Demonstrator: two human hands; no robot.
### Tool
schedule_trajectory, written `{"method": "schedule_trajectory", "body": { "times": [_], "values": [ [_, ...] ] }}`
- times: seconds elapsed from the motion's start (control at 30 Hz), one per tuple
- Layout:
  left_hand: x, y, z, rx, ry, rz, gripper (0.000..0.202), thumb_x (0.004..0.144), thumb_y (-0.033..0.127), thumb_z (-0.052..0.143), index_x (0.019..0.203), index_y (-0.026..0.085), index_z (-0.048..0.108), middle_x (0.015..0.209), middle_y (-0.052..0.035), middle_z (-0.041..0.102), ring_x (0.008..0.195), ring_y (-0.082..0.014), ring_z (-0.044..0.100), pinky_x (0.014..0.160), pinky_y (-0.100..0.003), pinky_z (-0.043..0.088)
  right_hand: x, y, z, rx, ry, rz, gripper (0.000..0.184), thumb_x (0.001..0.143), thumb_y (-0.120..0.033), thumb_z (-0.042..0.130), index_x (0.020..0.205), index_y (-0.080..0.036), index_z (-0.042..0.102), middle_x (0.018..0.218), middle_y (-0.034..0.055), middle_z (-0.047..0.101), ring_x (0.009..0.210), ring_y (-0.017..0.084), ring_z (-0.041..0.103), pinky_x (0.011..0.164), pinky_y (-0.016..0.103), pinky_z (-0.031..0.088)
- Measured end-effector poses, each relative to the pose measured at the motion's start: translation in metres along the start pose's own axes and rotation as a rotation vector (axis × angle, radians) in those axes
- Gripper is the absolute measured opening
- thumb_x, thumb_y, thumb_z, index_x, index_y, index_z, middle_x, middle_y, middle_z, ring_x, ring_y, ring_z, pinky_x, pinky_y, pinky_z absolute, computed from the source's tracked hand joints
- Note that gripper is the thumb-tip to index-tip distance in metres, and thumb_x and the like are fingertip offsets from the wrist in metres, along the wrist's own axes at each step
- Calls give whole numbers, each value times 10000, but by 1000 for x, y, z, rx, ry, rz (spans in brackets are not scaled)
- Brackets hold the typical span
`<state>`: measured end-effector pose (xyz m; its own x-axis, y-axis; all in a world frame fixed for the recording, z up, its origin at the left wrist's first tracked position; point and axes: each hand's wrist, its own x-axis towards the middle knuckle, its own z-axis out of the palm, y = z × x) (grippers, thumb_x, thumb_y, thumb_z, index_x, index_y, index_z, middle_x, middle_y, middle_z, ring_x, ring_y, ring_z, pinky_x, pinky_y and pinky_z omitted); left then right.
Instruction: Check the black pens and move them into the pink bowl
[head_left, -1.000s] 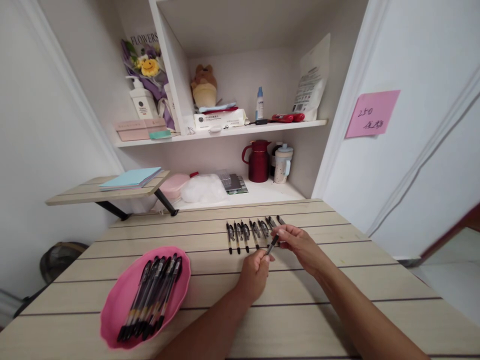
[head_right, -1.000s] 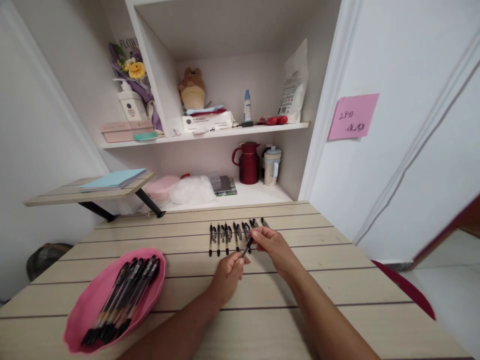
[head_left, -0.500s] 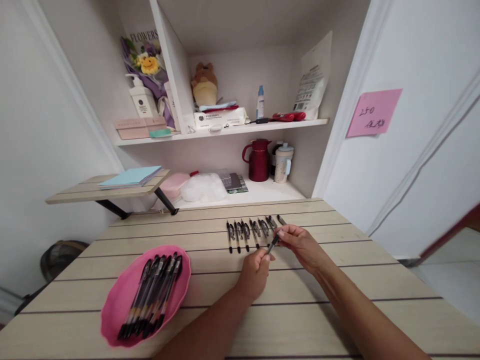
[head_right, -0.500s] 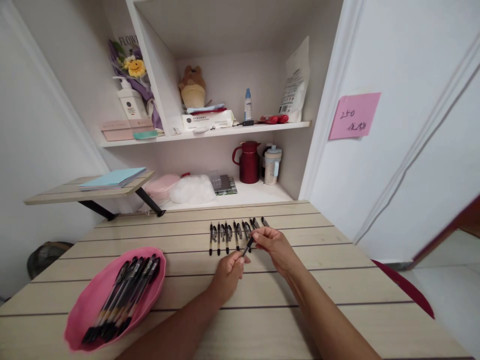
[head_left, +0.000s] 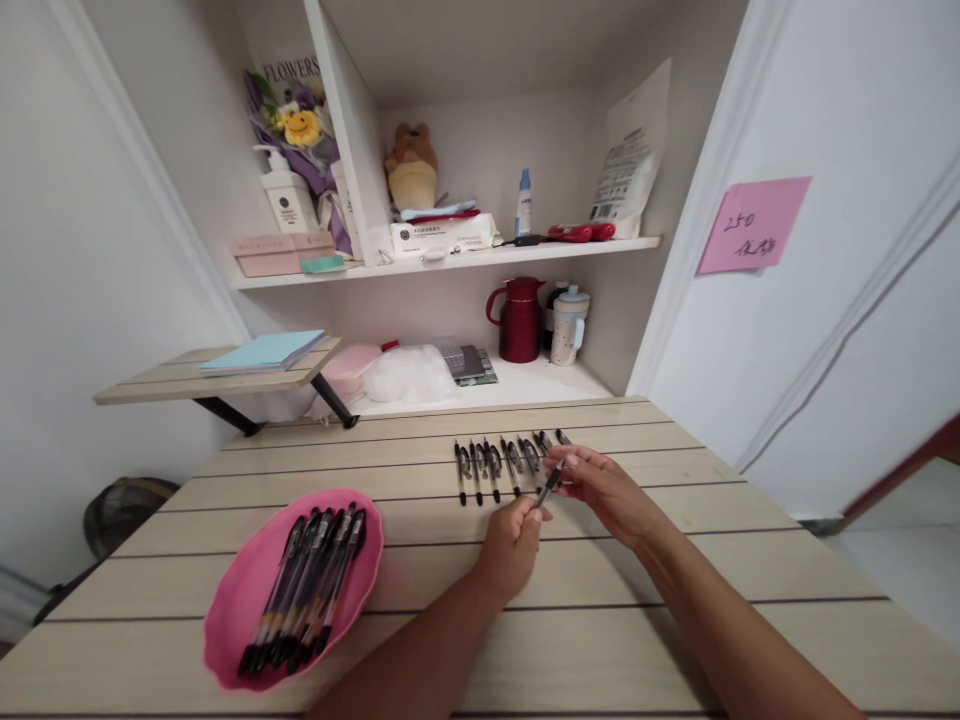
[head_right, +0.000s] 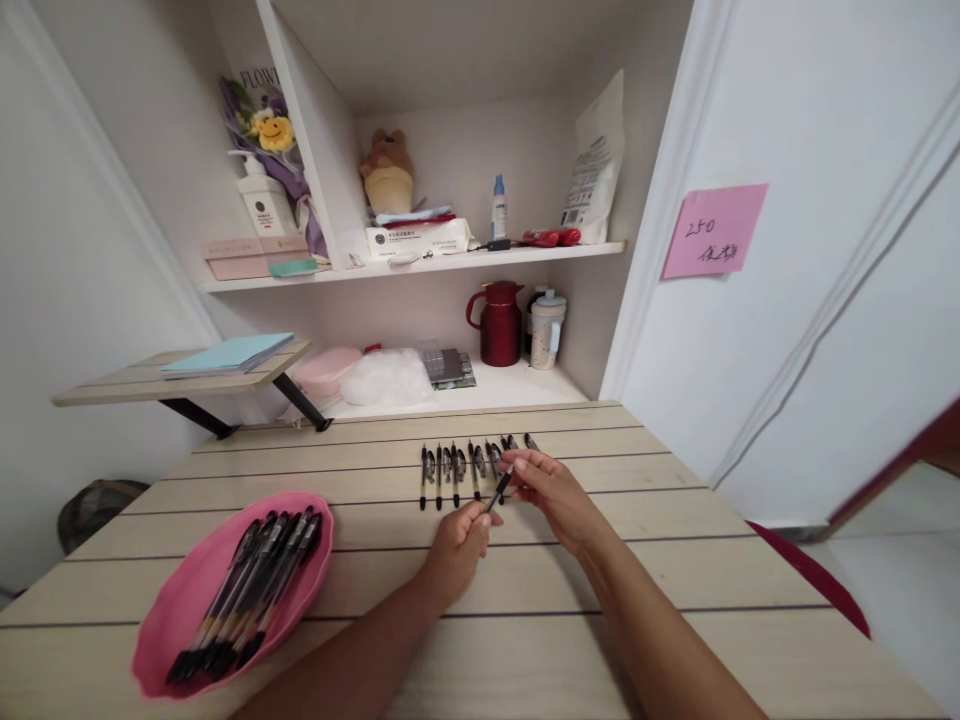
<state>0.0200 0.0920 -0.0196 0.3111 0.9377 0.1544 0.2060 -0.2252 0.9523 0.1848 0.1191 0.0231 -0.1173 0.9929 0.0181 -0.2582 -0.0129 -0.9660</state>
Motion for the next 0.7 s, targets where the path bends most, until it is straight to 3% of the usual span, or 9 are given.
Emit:
{"method": "schedule_trajectory", "body": {
  "times": [0.07,0.2,0.37,0.57,0.7],
  "values": [
    [0,1,0,3,-1,-2,288,829,339,366,832,139,572,518,43,413,499,-95,376,516,-212,291,1,1,0,1,6,-12,295,618,-374,721,841,-191,657,838,47,650,772,167,571,680,282,455],
    [0,1,0,12,-1,-5,288,828,340,373,847,135,575,519,41,412,506,-99,383,517,-213,295,2,3,0,-39,63,-43,229,585,-356,747,683,-187,629,742,19,635,684,139,555,665,275,449],
    [0,0,0,18,-5,10,280,830,328,362,838,140,570,517,42,406,502,-98,379,515,-214,292,-1,-2,0,-40,-9,1,316,580,-392,739,809,-191,656,880,55,658,754,169,577,678,295,447],
    [0,2,0,34,-9,8,281,827,328,362,828,142,572,515,38,414,504,-100,383,512,-214,295,2,4,1,-48,63,-54,286,523,-367,772,595,-174,574,629,-5,591,591,113,512,621,267,434],
    [1,1,0,24,-21,3,279,827,326,364,829,139,571,518,39,410,505,-100,382,510,-214,292,0,1,3,-49,43,-26,258,568,-366,750,687,-187,608,695,2,617,627,117,531,622,257,433]
  ]
}}
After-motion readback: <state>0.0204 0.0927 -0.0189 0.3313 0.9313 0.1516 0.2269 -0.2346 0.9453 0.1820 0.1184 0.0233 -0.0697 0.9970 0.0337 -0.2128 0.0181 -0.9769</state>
